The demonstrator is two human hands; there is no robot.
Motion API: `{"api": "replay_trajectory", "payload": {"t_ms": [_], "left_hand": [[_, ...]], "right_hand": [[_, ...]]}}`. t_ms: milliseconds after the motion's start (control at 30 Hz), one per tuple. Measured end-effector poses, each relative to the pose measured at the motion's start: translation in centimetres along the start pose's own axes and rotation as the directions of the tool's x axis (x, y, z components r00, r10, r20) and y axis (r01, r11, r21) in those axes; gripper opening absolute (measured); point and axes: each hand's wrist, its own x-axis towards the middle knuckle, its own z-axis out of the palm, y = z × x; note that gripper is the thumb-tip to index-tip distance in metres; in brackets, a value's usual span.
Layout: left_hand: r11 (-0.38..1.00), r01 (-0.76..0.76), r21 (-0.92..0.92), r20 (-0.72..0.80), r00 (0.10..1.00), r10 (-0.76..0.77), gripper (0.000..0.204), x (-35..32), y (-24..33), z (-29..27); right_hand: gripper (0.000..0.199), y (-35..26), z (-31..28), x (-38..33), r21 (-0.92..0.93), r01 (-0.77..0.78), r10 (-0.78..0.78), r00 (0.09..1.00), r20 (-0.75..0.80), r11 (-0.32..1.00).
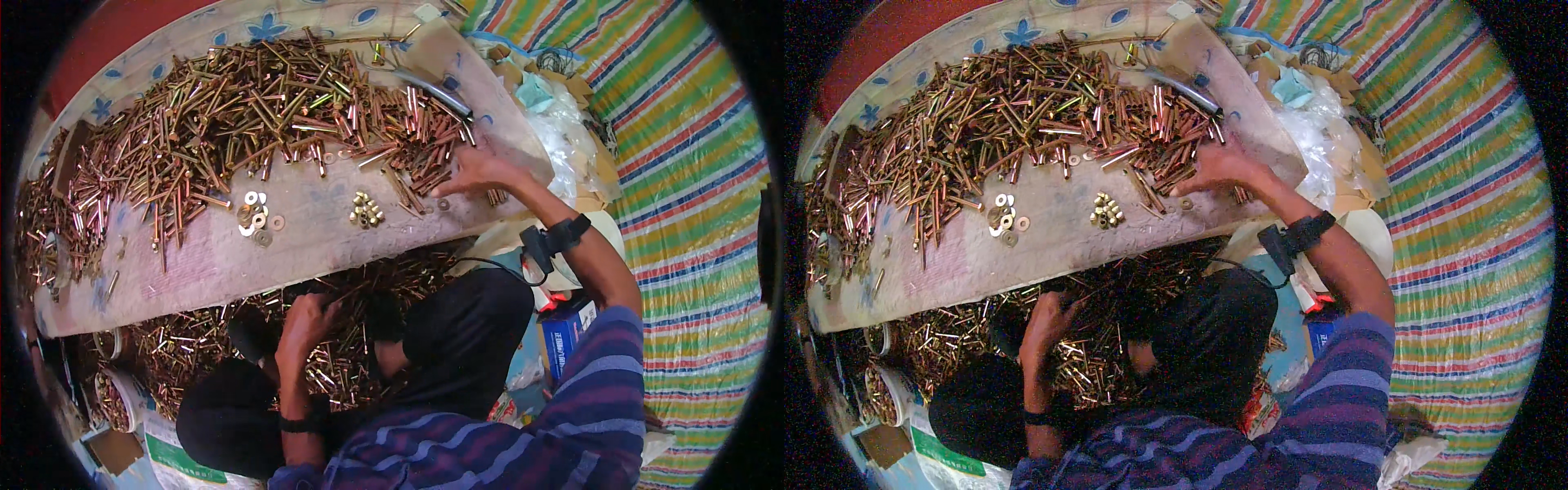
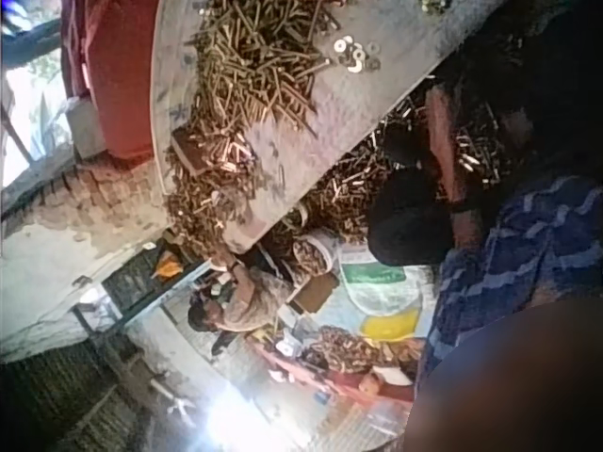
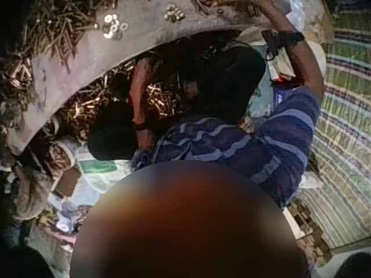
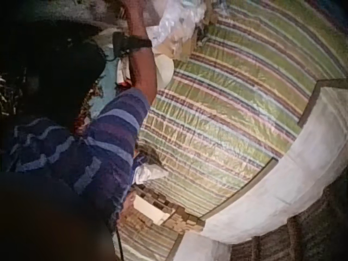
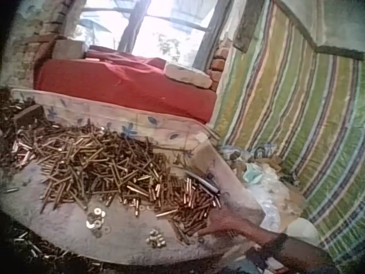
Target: The person sits on the floor and repeatedly picks up small brass-colored metal tubes and cylindrical pieces, inserting one into the other by hand. They place the assembled units onto a nearby pile on a cloth-covered surface. Another person occasionally pours more parts from a bucket onto the workspace.
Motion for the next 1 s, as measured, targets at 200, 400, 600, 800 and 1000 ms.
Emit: {"api": "replay_trajectory", "payload": {"t_ms": [200,400,600,800,1000], "left_hand": [[1.0,0.008,-0.029,0.076,0.997,-0.006,0.026,0.1,-0.9,0.2],[1.0,-0.022,0.006,0.058,0.998,0.022,0.026,-0.3,-1.1,0.1],[0.997,-0.043,-0.068,0.031,0.998,0.045,0.024,-0.3,-1.0,0.3],[1.0,-0.012,0.009,0.049,0.999,0.012,0.025,-0.5,-0.7,0.0],[1.0,-0.001,-0.005,0.047,0.999,0.002,0.028,-0.4,-1.4,0.3]], "right_hand": [[0.119,-5.1,0.5,-1.9,-0.08,0.047,-0.062,0.978,-0.199,0.996],[0.11,-6.6,2.0,-0.4,0.054,0.16,-0.136,0.943,-0.305,0.986],[0.1,-6.0,3.2,0.4,0.073,0.178,-0.141,0.922,-0.361,0.981],[0.093,-6.5,4.3,1.9,0.104,0.231,-0.138,0.825,-0.548,0.967],[0.103,-8.7,4.1,4.1,0.179,0.246,-0.108,0.823,-0.558,0.952]]}}
